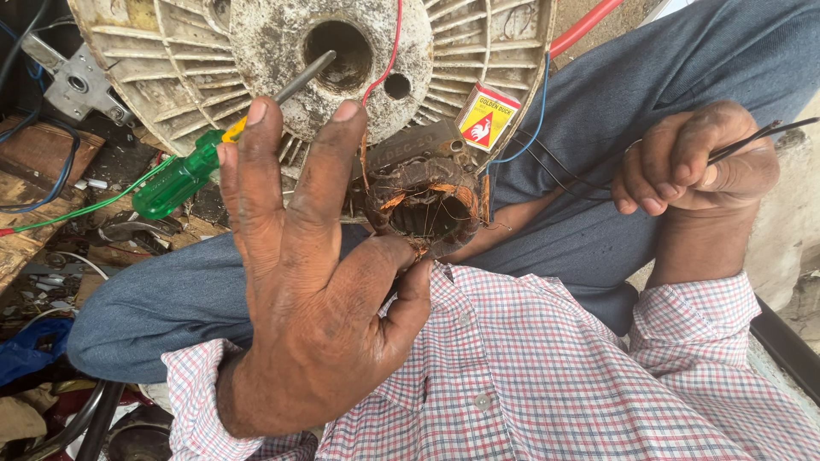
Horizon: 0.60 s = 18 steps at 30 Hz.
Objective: The person sits on the ground repairing a fan motor, working on the copper windings of the motor stator. They pull and position wires, twist wire ends by hand, and hold the motor while manipulating its components, with a screwdriver resting in the fan hub and pliers lying nearby.
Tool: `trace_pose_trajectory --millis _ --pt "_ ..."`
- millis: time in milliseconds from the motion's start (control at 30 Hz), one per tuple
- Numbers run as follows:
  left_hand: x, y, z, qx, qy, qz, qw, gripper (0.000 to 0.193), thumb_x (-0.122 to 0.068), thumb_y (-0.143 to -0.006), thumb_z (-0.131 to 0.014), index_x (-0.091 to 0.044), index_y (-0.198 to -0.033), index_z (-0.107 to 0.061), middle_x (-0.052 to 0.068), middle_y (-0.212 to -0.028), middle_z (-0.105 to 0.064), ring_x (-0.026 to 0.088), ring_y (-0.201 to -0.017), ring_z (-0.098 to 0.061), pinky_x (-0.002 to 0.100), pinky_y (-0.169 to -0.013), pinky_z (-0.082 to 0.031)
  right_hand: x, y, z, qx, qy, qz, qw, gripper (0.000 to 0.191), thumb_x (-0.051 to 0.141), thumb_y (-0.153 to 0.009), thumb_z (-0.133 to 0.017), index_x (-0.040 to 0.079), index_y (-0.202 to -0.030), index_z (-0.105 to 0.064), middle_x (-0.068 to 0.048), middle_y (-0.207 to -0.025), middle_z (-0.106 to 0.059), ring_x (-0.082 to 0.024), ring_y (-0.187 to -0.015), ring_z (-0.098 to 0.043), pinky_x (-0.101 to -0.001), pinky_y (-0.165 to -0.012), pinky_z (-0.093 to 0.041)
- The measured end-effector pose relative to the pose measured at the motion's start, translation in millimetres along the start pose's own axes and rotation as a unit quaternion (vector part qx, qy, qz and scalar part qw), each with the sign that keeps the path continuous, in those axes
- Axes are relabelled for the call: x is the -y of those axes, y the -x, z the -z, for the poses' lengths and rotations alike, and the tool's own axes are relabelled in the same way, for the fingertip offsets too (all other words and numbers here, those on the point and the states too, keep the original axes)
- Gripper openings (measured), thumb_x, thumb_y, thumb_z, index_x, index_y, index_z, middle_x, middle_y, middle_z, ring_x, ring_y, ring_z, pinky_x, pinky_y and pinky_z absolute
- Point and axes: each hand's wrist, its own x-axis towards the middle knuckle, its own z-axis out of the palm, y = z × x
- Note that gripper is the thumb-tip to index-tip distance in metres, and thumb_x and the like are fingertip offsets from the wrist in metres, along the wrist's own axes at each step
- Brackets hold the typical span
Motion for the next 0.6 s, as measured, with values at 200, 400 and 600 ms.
trace_pose_trajectory --millis 200,400,600 --pt "-0.6 0.7 0.7 0.007 -0.007 -0.001 1.0 0.021 -0.024 -0.079 -0.09 -0.013 -0.08 -0.072 0.024 -0.159 -0.037 0.054 -0.151 -0.015 0.078 -0.124 -0.006 -0.6 -0.3 -0.2 0.0 -0.002 0.005 1.0 0.023 0.001 -0.097 -0.061 -0.008 -0.114 -0.074 -0.019 -0.093 -0.07 -0.033 -0.09 -0.075 -0.0549 -0.086 -0.062" --pt "0.7 0.8 0.5 0.013 0.0 0.0 1.0 0.024 -0.024 -0.078 -0.09 -0.013 -0.075 -0.069 0.024 -0.159 -0.037 0.055 -0.151 -0.014 0.078 -0.122 -0.003 -0.3 -4.2 -3.7 -0.004 -0.001 0.003 1.0 0.022 0.001 -0.098 -0.061 -0.007 -0.113 -0.075 -0.02 -0.093 -0.07 -0.033 -0.09 -0.076 -0.055 -0.086 -0.062" --pt "0.3 -0.8 0.2 0.02 -0.005 -0.004 1.0 0.024 -0.024 -0.079 -0.089 -0.012 -0.078 -0.069 0.024 -0.158 -0.038 0.055 -0.151 -0.016 0.08 -0.121 -0.004 0.2 -6.6 -7.6 -0.021 0.003 0.006 1.0 0.021 0.002 -0.098 -0.063 -0.006 -0.113 -0.075 -0.019 -0.095 -0.071 -0.03 -0.087 -0.076 -0.054 -0.085 -0.063"
